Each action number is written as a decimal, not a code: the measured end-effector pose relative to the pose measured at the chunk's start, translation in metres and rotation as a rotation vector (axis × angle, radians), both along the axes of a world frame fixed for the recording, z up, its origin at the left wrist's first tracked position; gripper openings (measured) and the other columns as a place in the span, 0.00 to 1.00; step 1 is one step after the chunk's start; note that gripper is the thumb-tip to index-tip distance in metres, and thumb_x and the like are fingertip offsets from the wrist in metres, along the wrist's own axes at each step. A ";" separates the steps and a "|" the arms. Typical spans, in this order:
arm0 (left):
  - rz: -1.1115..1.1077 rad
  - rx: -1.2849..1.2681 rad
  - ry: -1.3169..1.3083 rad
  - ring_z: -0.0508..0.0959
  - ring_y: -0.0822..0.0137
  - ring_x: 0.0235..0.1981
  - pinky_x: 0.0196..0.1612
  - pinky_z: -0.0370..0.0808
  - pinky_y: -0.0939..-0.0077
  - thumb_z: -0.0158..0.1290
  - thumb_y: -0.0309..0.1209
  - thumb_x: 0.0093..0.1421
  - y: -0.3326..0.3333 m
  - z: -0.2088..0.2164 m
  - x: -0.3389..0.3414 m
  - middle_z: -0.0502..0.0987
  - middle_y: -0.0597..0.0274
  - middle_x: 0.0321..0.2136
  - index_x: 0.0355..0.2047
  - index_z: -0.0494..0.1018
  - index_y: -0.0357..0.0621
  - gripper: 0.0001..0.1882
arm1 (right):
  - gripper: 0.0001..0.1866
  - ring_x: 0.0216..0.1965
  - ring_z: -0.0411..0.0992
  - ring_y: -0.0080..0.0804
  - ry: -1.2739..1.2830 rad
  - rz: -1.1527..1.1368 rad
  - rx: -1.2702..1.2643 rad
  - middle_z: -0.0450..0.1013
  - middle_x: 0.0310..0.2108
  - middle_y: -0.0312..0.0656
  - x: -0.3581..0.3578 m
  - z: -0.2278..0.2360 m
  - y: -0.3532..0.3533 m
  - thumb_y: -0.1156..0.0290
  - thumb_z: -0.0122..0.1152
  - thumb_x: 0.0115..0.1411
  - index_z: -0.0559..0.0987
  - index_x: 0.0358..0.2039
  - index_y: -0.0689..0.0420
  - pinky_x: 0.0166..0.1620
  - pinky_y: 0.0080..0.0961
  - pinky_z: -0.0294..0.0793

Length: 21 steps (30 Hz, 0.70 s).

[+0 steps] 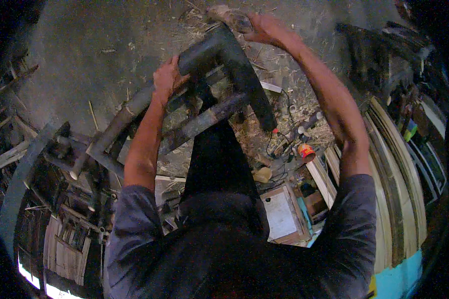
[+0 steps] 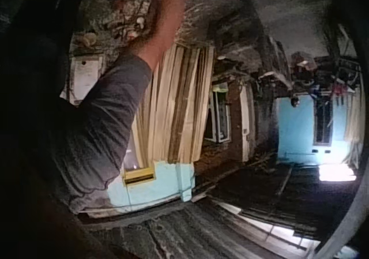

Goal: The person assembles a bamboo chair frame by inserting wooden dowels into pre-drilled holes and tapping them in with a hammer. They then use a red power drill to drive screws into the joints to secure the structure.

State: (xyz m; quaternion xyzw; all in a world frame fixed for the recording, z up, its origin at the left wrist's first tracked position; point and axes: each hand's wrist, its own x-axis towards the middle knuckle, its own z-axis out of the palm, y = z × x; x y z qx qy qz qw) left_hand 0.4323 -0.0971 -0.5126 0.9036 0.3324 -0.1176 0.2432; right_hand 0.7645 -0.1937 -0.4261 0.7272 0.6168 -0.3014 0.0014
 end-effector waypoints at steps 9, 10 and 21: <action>0.005 -0.015 0.062 0.77 0.49 0.37 0.37 0.75 0.56 0.63 0.49 0.42 -0.004 0.004 0.000 0.73 0.54 0.41 0.50 0.62 0.50 0.37 | 0.32 0.34 0.71 0.60 0.064 -0.097 0.114 0.72 0.31 0.58 -0.014 -0.009 -0.013 0.53 0.62 0.50 0.65 0.48 0.61 0.37 0.47 0.70; 0.019 -0.003 0.045 0.77 0.49 0.37 0.37 0.75 0.56 0.63 0.49 0.42 -0.004 -0.002 -0.002 0.73 0.54 0.41 0.50 0.62 0.50 0.37 | 0.32 0.35 0.71 0.59 0.087 -0.131 0.081 0.72 0.31 0.58 -0.008 -0.009 -0.012 0.53 0.61 0.50 0.65 0.48 0.61 0.37 0.46 0.69; 0.070 -0.047 0.117 0.77 0.49 0.39 0.36 0.74 0.55 0.63 0.52 0.41 -0.004 0.002 0.003 0.75 0.52 0.40 0.51 0.61 0.51 0.39 | 0.37 0.40 0.72 0.52 0.005 -0.795 0.231 0.73 0.39 0.56 -0.028 0.046 -0.129 0.53 0.63 0.48 0.64 0.54 0.60 0.42 0.39 0.70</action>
